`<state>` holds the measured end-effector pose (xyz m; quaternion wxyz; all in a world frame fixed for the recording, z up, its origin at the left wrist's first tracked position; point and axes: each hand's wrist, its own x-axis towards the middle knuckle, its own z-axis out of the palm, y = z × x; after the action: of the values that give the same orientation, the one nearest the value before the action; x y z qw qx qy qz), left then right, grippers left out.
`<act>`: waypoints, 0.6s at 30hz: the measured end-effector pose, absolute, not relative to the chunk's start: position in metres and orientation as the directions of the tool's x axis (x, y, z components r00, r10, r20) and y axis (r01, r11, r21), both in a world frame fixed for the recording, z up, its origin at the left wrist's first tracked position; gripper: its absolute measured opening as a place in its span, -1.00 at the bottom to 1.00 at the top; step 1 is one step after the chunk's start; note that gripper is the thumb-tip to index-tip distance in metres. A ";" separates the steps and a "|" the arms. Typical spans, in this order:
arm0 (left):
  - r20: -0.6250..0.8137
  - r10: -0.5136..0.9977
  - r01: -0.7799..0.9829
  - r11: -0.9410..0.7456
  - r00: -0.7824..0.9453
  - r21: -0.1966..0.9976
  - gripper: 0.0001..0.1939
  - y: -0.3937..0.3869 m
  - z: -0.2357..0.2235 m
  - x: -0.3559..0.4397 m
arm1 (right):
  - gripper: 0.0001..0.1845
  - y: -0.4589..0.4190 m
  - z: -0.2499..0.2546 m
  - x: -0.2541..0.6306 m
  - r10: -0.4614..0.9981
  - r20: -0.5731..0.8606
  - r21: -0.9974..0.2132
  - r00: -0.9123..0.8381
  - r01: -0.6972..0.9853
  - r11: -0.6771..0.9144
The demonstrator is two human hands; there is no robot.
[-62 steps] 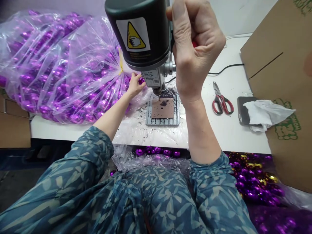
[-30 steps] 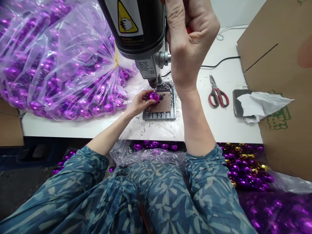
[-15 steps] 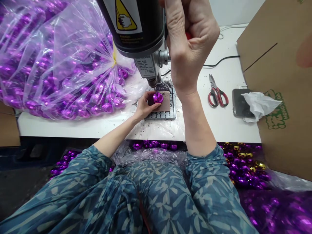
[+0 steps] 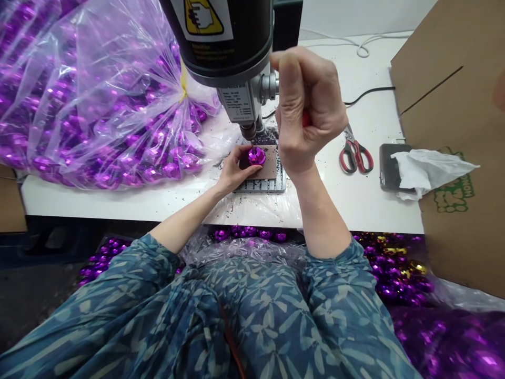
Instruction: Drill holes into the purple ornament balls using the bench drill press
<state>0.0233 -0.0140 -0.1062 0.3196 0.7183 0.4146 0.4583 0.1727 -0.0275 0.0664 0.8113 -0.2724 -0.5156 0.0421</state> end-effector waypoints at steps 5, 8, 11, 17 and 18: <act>0.436 0.869 0.280 -0.490 0.235 0.825 -0.37 -0.011 -0.113 0.022 | -0.61 -0.017 0.049 0.178 0.267 0.857 -0.389 0.440 0.213 0.897; 0.442 0.866 0.266 -0.494 0.233 0.828 -0.38 -0.011 -0.113 0.022 | -0.64 -0.014 0.044 0.180 0.258 0.862 -0.381 0.436 0.224 0.897; 0.433 0.872 0.266 -0.484 0.230 0.833 -0.39 -0.012 -0.111 0.022 | -0.63 -0.013 0.037 0.183 0.239 0.871 -0.367 0.429 0.245 0.897; 0.403 0.887 0.243 -0.452 0.225 0.858 -0.39 -0.014 -0.110 0.024 | -0.71 -0.011 0.029 0.186 0.188 0.897 -0.268 0.401 0.154 0.951; 0.399 0.889 0.238 -0.446 0.224 0.862 -0.39 -0.014 -0.111 0.025 | -0.71 -0.011 0.035 0.185 0.183 0.895 -0.262 0.406 0.149 0.954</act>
<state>0.0247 -0.0136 -0.1112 0.3411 0.7039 0.4005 0.4772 0.1845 -0.0108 0.0354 0.8245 -0.1521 -0.5450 0.0104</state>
